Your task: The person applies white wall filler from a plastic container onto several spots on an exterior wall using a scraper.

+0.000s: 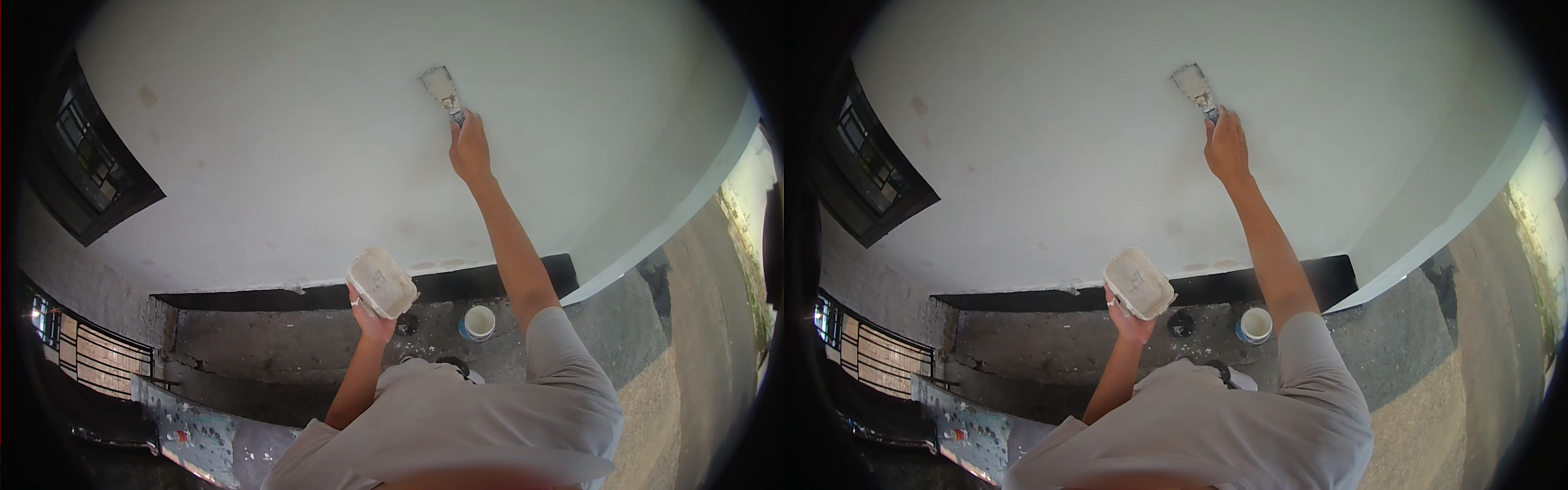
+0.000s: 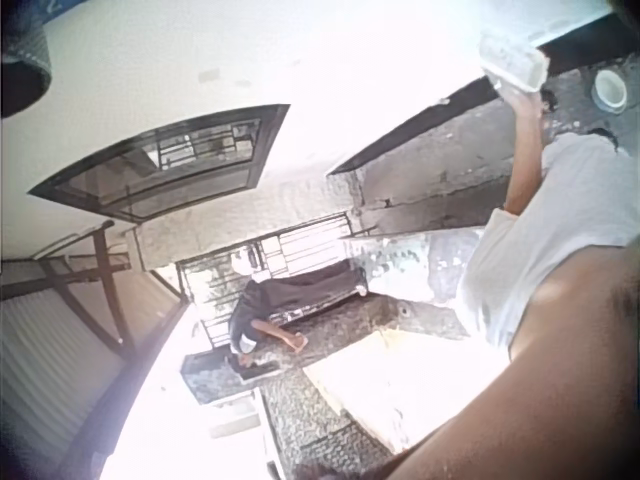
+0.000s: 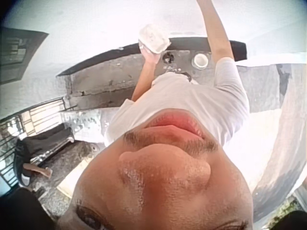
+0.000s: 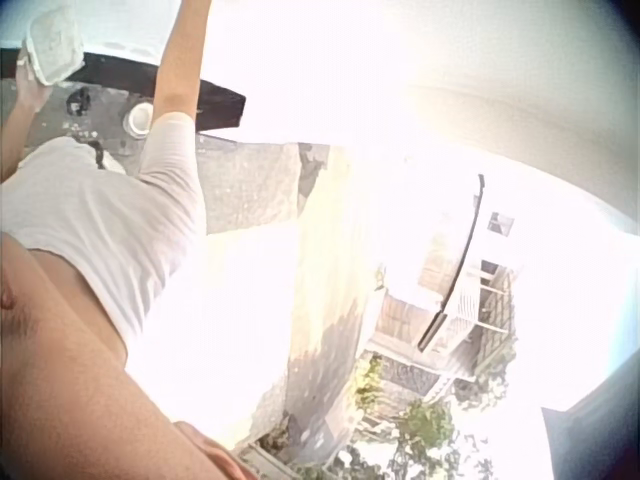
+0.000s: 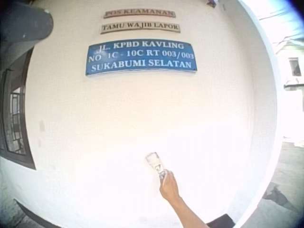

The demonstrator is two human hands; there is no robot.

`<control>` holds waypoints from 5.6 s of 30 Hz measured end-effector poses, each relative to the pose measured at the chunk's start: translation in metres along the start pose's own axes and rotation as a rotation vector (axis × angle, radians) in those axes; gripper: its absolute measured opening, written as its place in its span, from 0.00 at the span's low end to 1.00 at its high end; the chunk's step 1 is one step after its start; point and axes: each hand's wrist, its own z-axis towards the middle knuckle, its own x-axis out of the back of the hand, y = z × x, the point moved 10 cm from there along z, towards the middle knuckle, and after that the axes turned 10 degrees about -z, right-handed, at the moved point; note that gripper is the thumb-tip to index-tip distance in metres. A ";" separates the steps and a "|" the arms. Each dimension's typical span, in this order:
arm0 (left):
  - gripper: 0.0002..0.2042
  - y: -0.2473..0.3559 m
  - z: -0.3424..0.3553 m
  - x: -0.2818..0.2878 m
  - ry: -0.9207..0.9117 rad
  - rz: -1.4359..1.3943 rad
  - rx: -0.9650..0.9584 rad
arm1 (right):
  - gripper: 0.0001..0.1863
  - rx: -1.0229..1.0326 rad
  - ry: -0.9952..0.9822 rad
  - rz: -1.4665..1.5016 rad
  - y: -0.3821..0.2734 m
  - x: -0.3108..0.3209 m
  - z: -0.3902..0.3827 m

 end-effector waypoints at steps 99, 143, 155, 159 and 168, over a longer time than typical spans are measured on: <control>0.36 -0.070 0.045 -0.003 -0.111 -0.062 0.600 | 0.17 -0.176 -0.269 -0.228 -0.003 -0.007 -0.019; 0.35 -0.216 0.050 -0.009 0.109 -0.267 0.202 | 0.35 -0.418 -0.969 0.579 0.050 0.101 -0.266; 0.34 -0.196 0.027 0.001 0.169 -0.289 0.037 | 0.33 -0.445 -1.076 0.540 0.043 0.105 -0.269; 0.34 -0.191 0.023 -0.011 0.063 -0.271 0.049 | 0.34 -0.499 -1.098 0.537 0.046 0.091 -0.288; 0.35 -0.200 0.019 0.011 0.160 -0.310 0.250 | 0.40 -0.720 -1.083 0.802 0.031 0.108 -0.292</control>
